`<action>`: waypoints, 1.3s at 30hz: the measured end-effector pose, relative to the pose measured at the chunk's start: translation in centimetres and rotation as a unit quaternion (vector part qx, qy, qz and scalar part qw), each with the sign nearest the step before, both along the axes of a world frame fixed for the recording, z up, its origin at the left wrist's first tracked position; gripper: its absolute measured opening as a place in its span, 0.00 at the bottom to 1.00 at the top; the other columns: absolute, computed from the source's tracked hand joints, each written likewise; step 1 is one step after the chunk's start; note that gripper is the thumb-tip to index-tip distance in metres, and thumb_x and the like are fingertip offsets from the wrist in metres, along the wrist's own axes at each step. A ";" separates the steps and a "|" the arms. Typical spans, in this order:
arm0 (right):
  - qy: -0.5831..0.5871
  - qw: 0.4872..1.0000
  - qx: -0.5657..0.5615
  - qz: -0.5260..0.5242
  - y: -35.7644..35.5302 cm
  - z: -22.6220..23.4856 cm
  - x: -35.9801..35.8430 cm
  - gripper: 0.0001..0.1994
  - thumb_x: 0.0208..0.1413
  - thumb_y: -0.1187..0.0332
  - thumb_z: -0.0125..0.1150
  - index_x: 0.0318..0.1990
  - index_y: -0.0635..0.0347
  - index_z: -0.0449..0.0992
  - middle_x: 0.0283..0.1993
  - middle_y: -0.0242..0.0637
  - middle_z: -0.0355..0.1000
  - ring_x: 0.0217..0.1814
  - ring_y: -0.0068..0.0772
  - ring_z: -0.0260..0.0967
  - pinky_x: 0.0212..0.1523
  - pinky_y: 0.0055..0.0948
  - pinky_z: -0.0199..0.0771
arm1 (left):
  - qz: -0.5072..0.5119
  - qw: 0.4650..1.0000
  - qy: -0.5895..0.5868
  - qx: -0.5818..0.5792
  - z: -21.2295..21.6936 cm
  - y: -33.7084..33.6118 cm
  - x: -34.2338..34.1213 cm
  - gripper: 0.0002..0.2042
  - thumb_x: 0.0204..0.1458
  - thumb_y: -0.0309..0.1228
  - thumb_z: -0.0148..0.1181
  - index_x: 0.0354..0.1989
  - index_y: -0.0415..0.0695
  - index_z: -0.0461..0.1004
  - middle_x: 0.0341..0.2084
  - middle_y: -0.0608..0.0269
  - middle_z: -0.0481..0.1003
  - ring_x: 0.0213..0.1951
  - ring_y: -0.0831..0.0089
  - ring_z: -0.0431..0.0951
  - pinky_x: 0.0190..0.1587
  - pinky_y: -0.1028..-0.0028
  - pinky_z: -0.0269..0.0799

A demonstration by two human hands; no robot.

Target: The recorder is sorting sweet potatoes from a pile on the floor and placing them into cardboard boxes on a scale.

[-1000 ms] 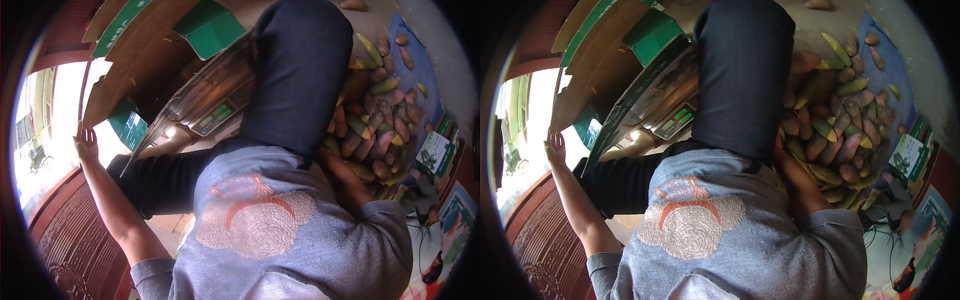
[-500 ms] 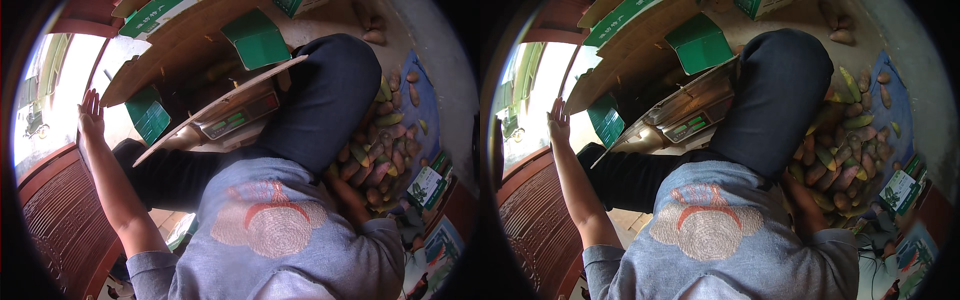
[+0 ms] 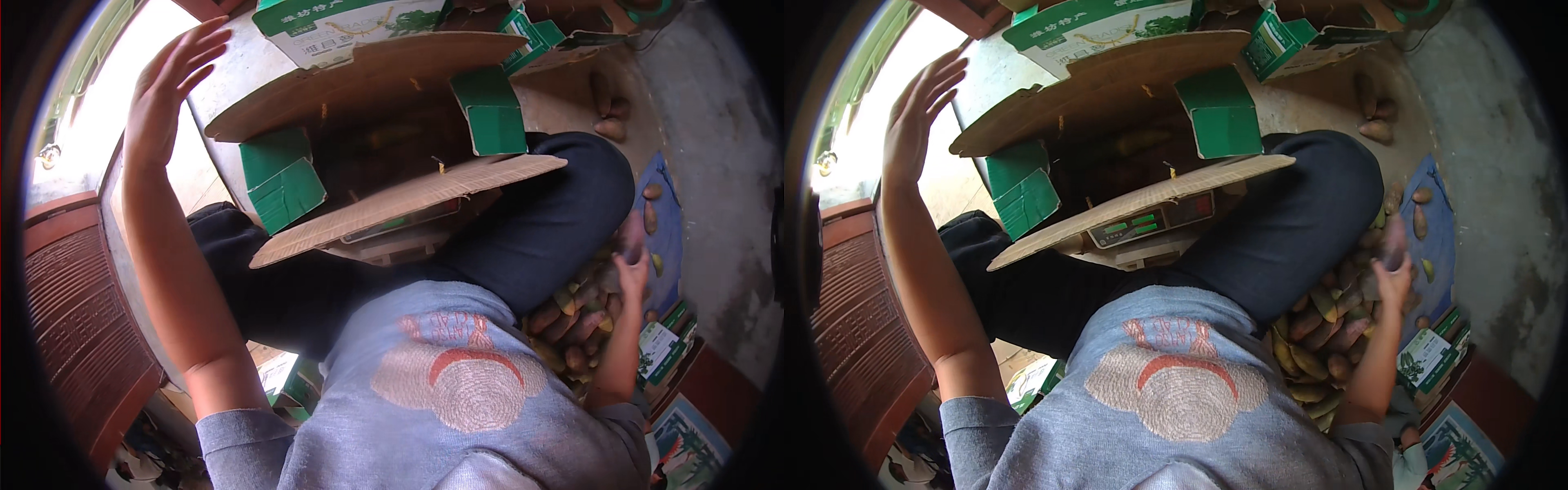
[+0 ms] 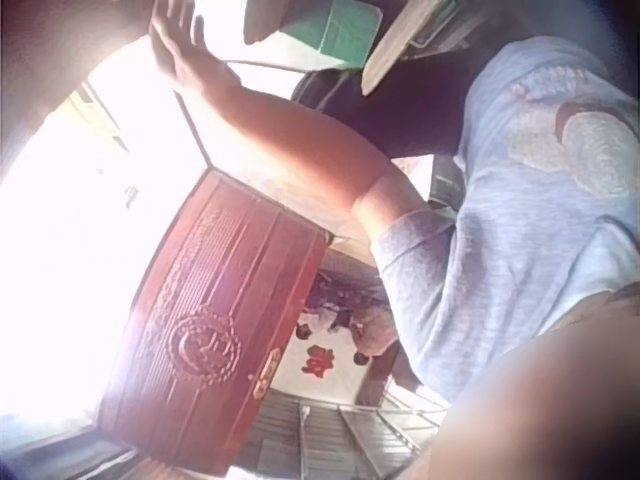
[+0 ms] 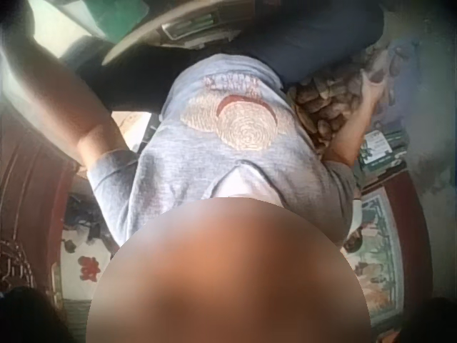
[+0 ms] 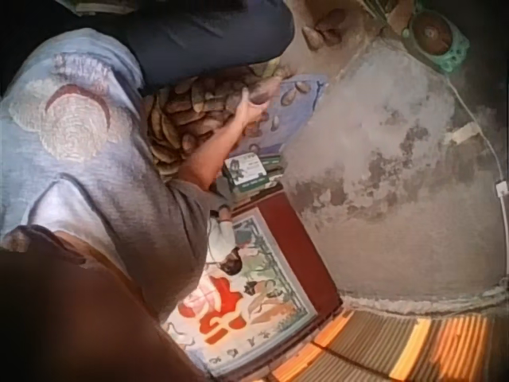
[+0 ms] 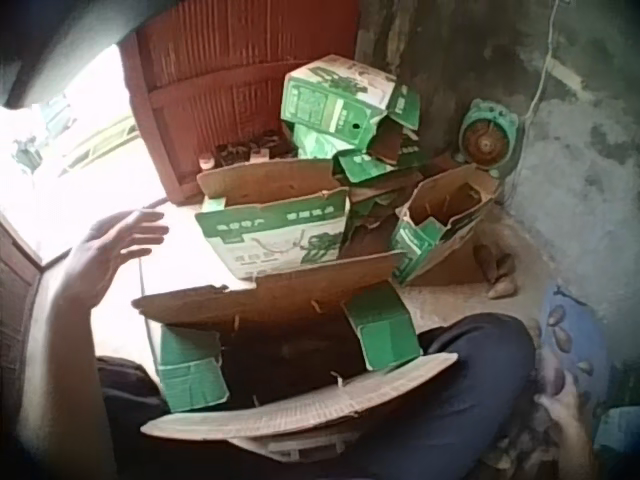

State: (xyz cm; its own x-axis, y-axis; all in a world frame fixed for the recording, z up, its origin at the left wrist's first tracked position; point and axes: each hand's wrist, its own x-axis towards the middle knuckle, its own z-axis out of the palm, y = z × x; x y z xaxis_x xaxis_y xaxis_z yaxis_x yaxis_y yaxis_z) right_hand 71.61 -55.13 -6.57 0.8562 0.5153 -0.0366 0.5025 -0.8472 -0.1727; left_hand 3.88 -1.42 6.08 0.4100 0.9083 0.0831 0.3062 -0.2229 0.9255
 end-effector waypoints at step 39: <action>-0.012 0.498 -0.510 0.702 47.3 -4.7 -40.0 0.48 0.40 0.62 0.77 0.72 0.58 0.59 0.61 0.46 0.72 0.65 0.50 0.68 0.64 0.44 0.70 | -0.135 0.978 0.150 0.058 -1.7 -2.0 -0.4 0.10 0.55 0.18 0.63 0.46 0.34 0.81 0.32 0.52 0.82 0.36 0.72 0.83 0.41 0.71 0.79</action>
State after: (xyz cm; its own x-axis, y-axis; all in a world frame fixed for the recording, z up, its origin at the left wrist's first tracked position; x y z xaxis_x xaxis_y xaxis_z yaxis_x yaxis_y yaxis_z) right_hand 31.62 -7.83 -11.30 -0.3140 0.3308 -0.8899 0.7149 0.6992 0.0077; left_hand 3.45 -3.44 4.36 0.6552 0.7552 0.0190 0.4749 -0.4313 0.7672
